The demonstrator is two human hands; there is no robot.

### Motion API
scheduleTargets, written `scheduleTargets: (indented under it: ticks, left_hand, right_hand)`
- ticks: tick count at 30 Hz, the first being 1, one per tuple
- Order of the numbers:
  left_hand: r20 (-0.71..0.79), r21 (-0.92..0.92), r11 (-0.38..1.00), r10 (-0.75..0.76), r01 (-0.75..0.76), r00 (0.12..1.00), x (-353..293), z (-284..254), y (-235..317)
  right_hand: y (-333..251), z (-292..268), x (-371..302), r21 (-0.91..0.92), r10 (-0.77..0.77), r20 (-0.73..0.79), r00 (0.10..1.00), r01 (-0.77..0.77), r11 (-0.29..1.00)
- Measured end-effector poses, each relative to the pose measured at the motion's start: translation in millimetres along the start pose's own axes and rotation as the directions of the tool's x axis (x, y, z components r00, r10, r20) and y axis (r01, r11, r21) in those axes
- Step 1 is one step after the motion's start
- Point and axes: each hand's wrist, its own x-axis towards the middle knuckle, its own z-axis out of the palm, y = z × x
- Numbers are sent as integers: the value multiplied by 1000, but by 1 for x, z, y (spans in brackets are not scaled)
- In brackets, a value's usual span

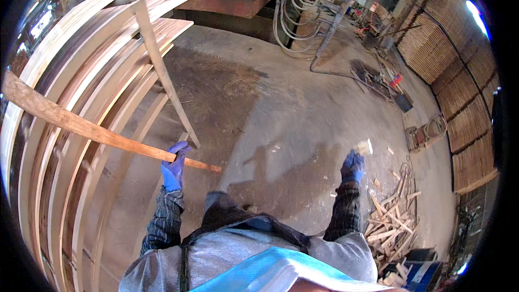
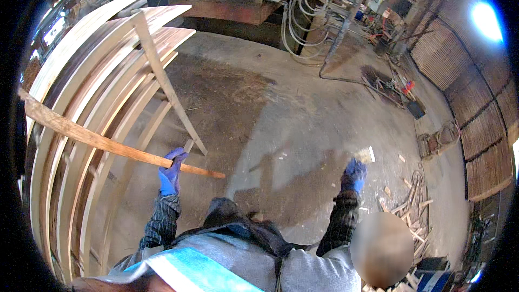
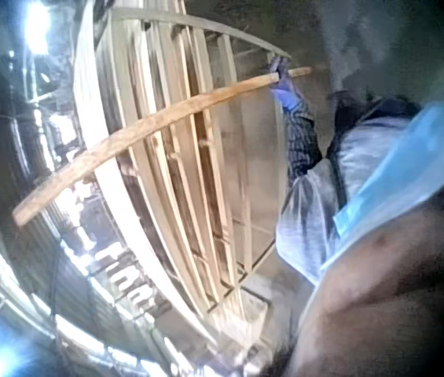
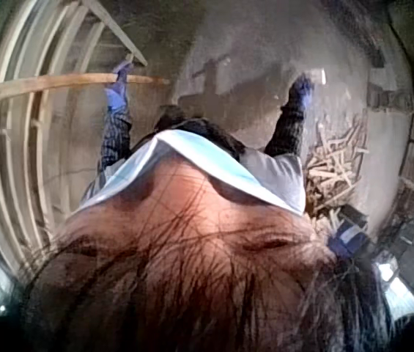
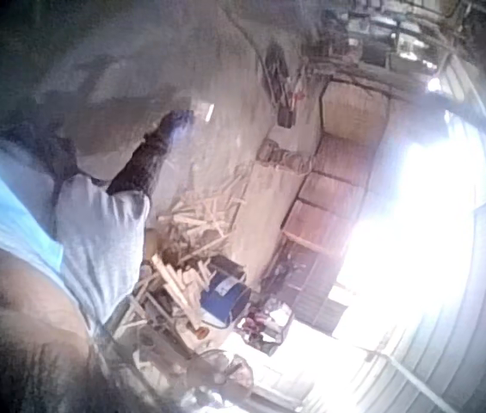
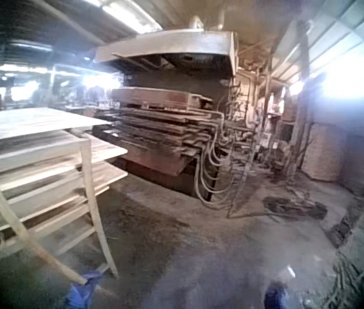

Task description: The person moves a large wooden panel and places it on a rack. They then pick up a long, thin wooden strip and walk through the workshop, placing it on a pile of scrap wood. The person picks up a small block of wood, rubs it against the strip, and then places the strip on a workbench. Finally, they pick up a curved wooden piece and place it on a rack.

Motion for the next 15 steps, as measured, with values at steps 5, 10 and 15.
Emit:
scheduleTargets:
  ticks: [5, 10, 15]
  left_hand:
    - [36, -7, 1000, 24, -24, 999, 110, 40, -41]
    - [62, 207, 977, -73, 58, 995, 223, 99, -59]
    - [121, 276, 944, -222, 182, 968, 334, 144, -94]
  right_hand:
    - [-64, 128, 174, -257, -520, -212, 828, 466, 847]
    - [-79, 225, 289, -86, -416, -156, 896, 407, 909]
    - [-120, 277, 387, 409, -156, -229, 961, 241, 880]
